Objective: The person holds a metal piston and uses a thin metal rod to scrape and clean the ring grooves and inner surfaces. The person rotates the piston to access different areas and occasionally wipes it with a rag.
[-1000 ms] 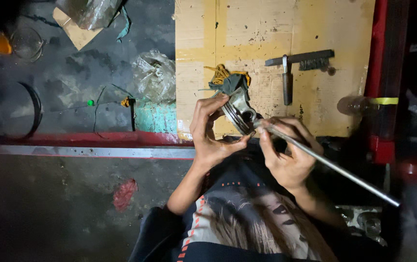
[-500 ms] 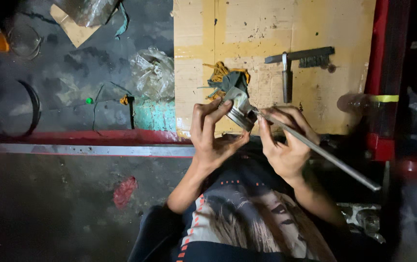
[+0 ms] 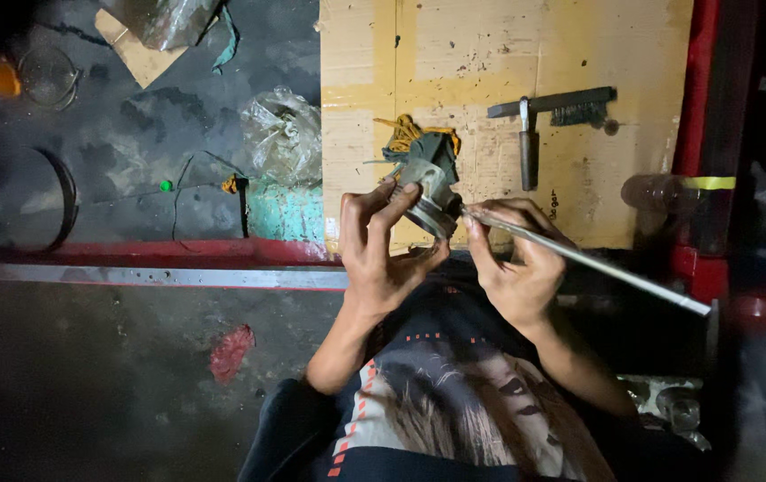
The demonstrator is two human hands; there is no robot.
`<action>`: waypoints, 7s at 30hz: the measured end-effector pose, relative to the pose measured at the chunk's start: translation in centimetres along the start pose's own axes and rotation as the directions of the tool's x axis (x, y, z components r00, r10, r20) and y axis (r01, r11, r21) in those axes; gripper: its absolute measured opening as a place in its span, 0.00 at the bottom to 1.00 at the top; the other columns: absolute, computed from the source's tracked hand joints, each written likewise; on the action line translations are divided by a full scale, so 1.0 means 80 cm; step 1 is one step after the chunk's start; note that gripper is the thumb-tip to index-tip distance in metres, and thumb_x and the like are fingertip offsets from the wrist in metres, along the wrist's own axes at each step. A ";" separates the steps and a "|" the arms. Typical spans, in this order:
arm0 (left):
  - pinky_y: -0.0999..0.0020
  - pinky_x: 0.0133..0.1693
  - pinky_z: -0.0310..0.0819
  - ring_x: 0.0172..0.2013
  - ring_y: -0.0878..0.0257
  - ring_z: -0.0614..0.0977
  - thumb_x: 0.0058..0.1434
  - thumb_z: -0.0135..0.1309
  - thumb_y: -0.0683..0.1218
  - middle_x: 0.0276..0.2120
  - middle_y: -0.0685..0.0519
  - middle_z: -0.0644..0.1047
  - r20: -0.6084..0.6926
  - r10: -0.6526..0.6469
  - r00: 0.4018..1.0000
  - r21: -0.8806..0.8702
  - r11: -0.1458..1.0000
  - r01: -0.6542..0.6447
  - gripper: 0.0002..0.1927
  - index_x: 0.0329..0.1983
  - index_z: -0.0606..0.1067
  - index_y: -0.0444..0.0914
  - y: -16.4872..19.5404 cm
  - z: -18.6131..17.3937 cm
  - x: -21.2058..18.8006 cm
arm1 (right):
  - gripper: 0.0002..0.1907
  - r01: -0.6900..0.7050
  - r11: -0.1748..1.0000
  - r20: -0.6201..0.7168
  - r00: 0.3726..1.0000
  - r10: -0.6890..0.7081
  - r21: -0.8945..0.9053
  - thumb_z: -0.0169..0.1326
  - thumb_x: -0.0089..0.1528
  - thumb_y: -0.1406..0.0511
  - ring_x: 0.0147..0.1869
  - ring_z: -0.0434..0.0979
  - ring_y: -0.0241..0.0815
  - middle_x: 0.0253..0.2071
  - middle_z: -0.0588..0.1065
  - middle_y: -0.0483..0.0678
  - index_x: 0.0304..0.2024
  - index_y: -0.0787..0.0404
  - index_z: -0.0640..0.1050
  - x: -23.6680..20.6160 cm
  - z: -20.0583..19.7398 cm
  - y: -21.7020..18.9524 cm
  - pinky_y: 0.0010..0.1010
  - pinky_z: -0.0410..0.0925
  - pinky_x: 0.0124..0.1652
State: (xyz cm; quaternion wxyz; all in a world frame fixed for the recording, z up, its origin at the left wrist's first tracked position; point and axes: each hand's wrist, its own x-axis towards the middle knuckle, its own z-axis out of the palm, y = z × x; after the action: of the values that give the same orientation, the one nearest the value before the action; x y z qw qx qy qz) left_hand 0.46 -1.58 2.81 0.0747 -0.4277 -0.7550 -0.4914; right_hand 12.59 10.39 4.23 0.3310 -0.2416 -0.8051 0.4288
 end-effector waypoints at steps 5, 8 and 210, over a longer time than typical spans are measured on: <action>0.60 0.53 0.76 0.51 0.50 0.79 0.43 0.74 0.42 0.52 0.44 0.74 0.189 -0.138 0.972 -0.219 0.959 0.179 0.38 0.60 0.73 0.35 -0.007 -0.014 0.011 | 0.09 0.238 0.967 0.099 0.968 -0.229 -0.096 0.62 0.62 0.77 0.47 0.82 0.49 0.45 0.78 0.55 0.45 0.70 0.79 0.021 -0.015 0.012 0.34 0.76 0.49; 0.61 0.54 0.76 0.50 0.52 0.79 0.40 0.73 0.41 0.50 0.46 0.75 0.268 -0.131 0.954 -0.316 0.924 0.216 0.38 0.58 0.73 0.35 -0.017 -0.017 0.023 | 0.09 0.362 0.926 0.148 0.927 -0.345 -0.106 0.62 0.62 0.77 0.47 0.82 0.50 0.44 0.79 0.55 0.44 0.69 0.79 0.034 -0.021 0.020 0.36 0.76 0.50; 0.64 0.56 0.75 0.53 0.60 0.78 0.55 0.67 0.32 0.51 0.48 0.76 0.382 -0.598 0.704 -0.762 0.227 0.606 0.38 0.68 0.65 0.34 -0.132 0.136 0.020 | 0.27 -0.333 0.825 0.313 0.808 0.499 -0.457 0.61 0.60 0.63 0.51 0.78 0.58 0.53 0.77 0.59 0.61 0.62 0.74 0.122 0.065 0.173 0.43 0.72 0.48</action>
State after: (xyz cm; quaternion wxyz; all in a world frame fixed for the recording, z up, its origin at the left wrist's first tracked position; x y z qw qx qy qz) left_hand -4.77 6.48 -9.00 -0.3424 -0.0834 -0.5162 -0.7806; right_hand 3.76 21.31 -6.50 -0.0074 -0.3769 -0.8495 0.3690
